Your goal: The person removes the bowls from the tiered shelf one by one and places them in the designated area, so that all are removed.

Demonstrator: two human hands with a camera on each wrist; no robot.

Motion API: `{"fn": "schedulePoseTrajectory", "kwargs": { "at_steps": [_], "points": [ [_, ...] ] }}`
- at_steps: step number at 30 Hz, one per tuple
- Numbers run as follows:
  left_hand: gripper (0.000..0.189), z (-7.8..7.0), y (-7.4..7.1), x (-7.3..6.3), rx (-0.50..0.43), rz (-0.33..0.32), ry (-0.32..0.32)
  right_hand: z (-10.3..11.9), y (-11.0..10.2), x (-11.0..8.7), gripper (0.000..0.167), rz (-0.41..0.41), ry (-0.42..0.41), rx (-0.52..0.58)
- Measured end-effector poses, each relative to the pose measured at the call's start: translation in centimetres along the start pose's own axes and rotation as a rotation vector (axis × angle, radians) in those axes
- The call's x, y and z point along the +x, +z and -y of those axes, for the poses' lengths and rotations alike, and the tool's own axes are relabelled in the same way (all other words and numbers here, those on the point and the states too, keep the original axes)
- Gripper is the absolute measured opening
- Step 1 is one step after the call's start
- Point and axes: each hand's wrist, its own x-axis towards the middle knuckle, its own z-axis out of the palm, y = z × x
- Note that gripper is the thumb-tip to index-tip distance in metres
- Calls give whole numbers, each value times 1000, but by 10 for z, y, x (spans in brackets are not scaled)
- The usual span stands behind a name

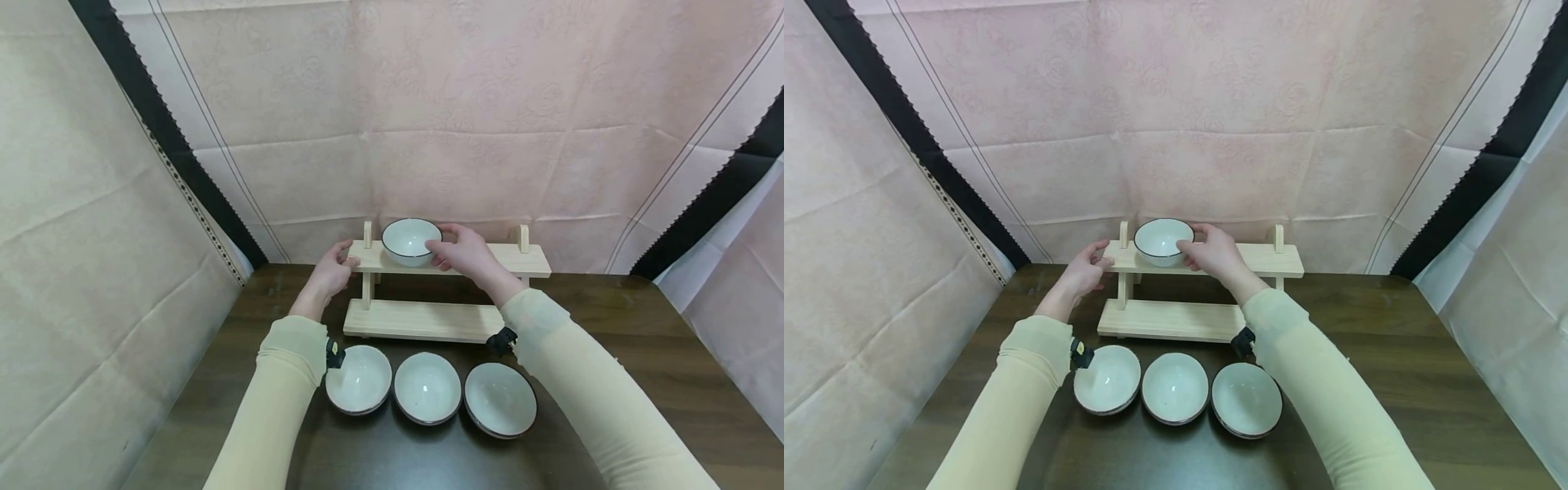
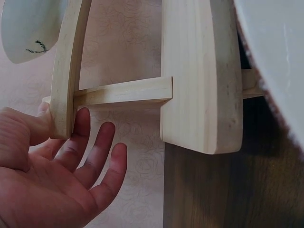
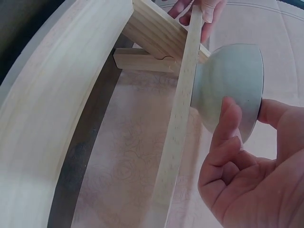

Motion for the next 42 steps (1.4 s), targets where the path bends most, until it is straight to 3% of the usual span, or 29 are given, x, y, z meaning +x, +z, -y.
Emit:
{"fn": "schedulePoseTrajectory", "kwargs": {
  "at_steps": [42],
  "points": [
    [61,0,-1,0,-16,15,-8,-12,-1,-6,61,-11,-20,58]
  ]
}}
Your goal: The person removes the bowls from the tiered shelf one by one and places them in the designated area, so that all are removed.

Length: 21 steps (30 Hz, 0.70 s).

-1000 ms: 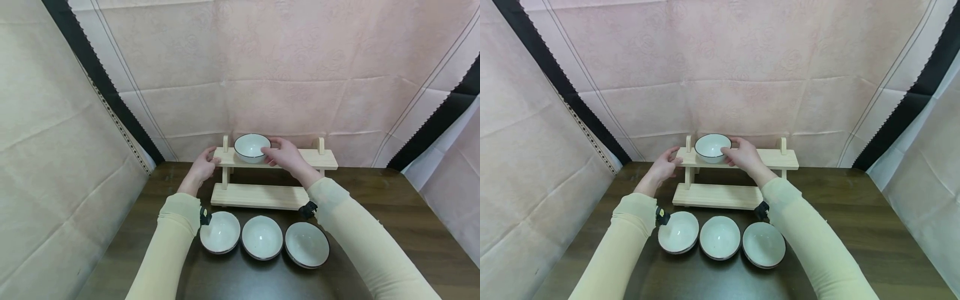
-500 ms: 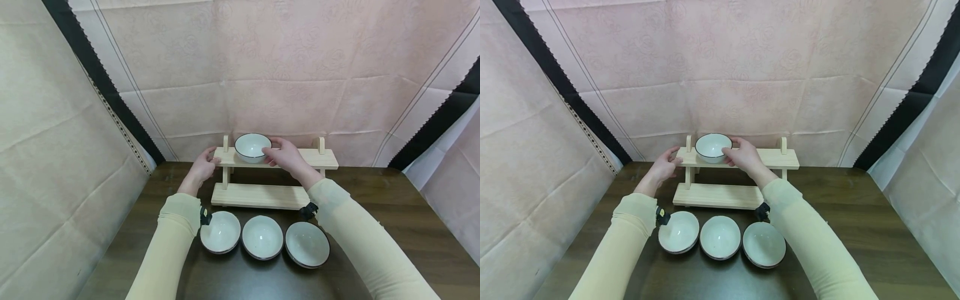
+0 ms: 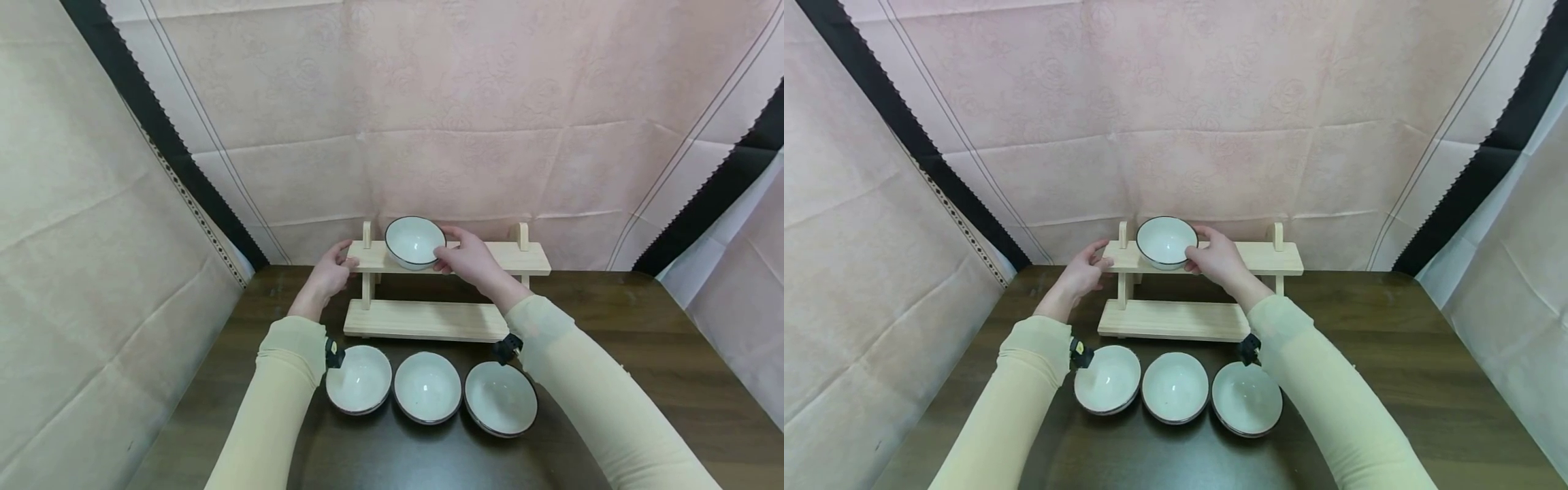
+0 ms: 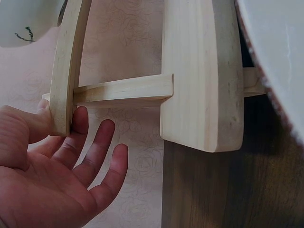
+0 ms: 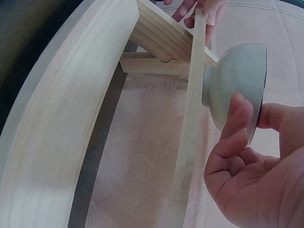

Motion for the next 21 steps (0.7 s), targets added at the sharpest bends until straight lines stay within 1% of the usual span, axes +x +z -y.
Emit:
{"fn": "schedulePoseTrajectory", "kwargs": {
  "at_steps": [6,14,17,21],
  "points": [
    [60,2,0,0,5,-3,4,-5,2,-3,61,-19,1,21],
    [60,2,1,1,-11,-9,5,-12,7,-9,60,-69,15,88],
    [60,3,1,2,-18,-14,6,-14,9,-11,61,-79,19,124],
    [59,2,2,3,-21,-20,3,-17,10,-15,64,-88,42,203]
  ]
}}
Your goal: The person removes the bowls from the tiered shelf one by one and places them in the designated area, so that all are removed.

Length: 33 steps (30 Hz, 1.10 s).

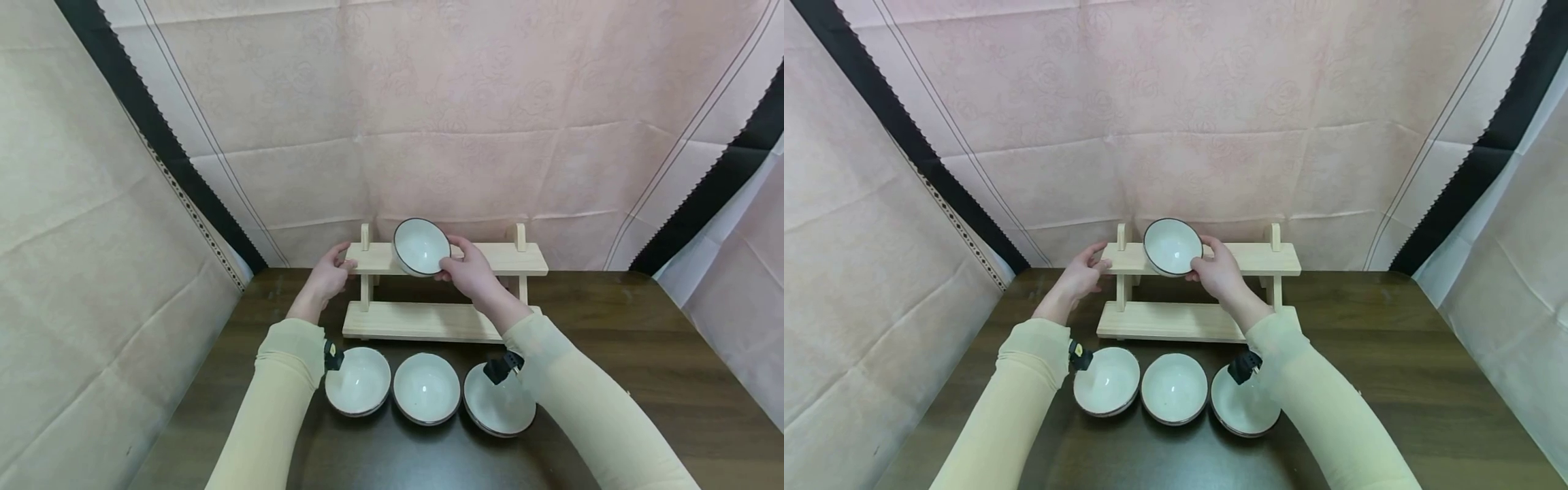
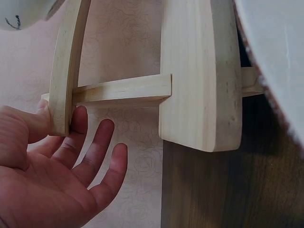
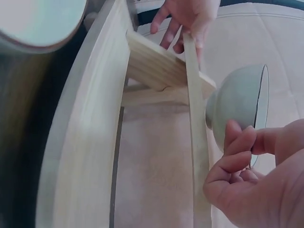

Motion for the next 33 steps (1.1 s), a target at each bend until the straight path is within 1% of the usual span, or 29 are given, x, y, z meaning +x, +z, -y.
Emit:
{"fn": "schedulePoseTrajectory", "kwargs": {
  "at_steps": [4,17,26,33],
  "points": [
    [59,0,0,0,5,-2,-1,-2,-2,-6,66,-9,23,48],
    [59,0,0,-2,7,6,1,-12,-15,-28,69,8,15,72],
    [59,0,0,-2,-4,7,-6,-19,-21,-45,64,68,-12,43],
    [59,0,0,-2,28,6,6,-26,-26,-60,63,98,-20,-14]
  ]
}}
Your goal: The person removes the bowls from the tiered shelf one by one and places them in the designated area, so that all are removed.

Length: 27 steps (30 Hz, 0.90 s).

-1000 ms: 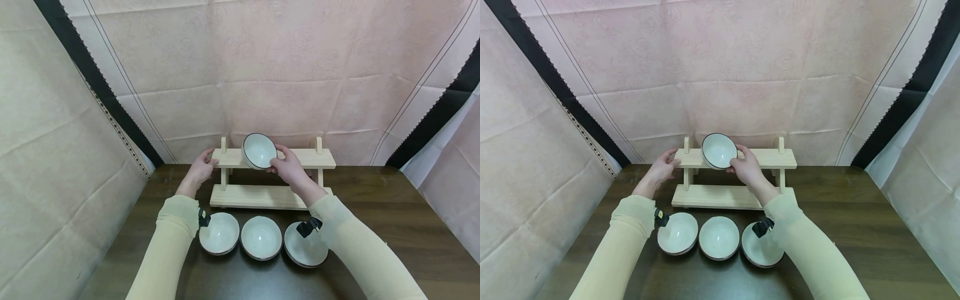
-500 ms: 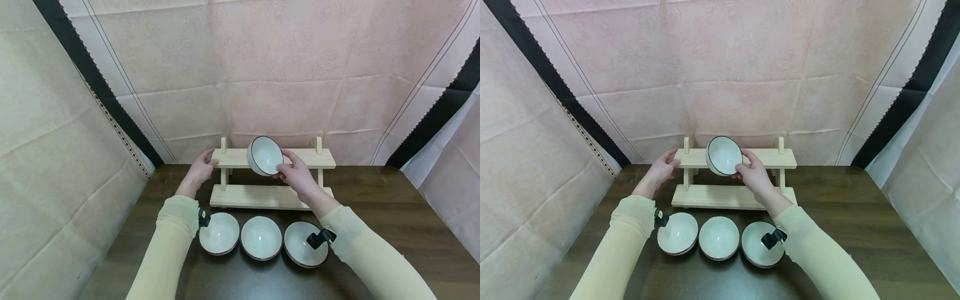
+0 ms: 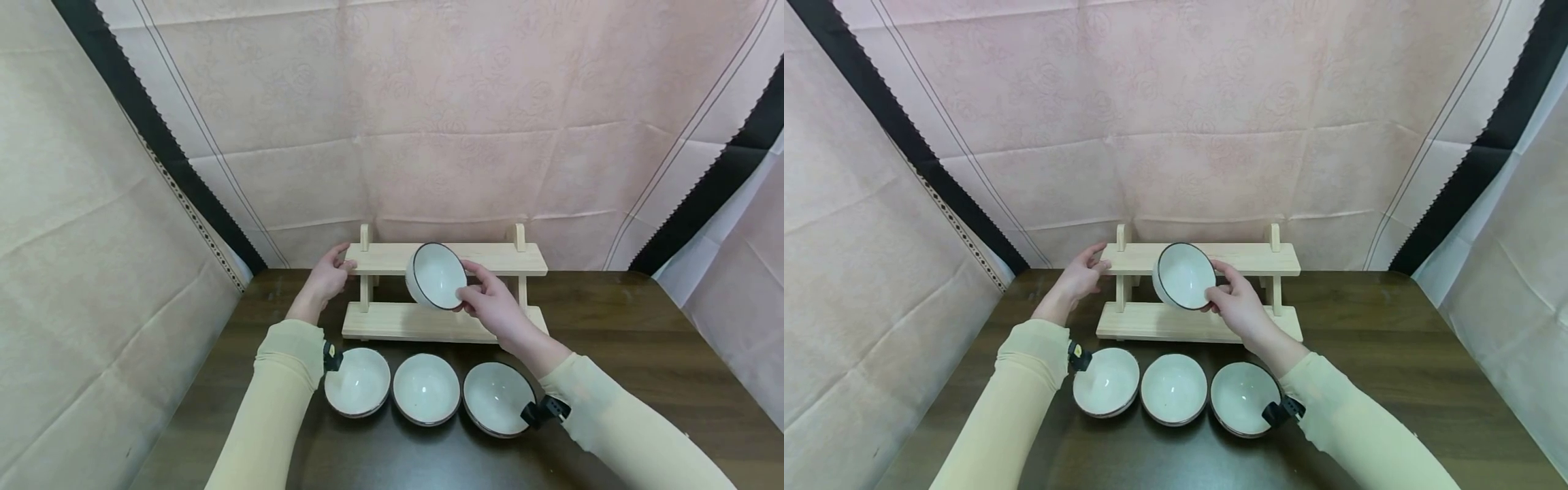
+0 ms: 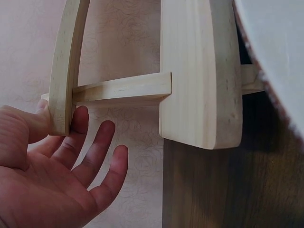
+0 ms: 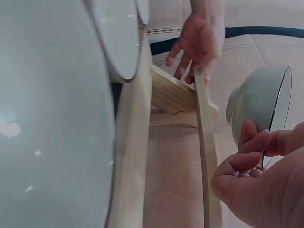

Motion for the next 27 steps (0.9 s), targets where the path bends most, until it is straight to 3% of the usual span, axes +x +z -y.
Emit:
{"fn": "schedulePoseTrajectory", "kwargs": {
  "at_steps": [27],
  "points": [
    [59,-2,-1,-1,43,-10,0,-23,-13,-19,61,88,39,-39]
  ]
}}
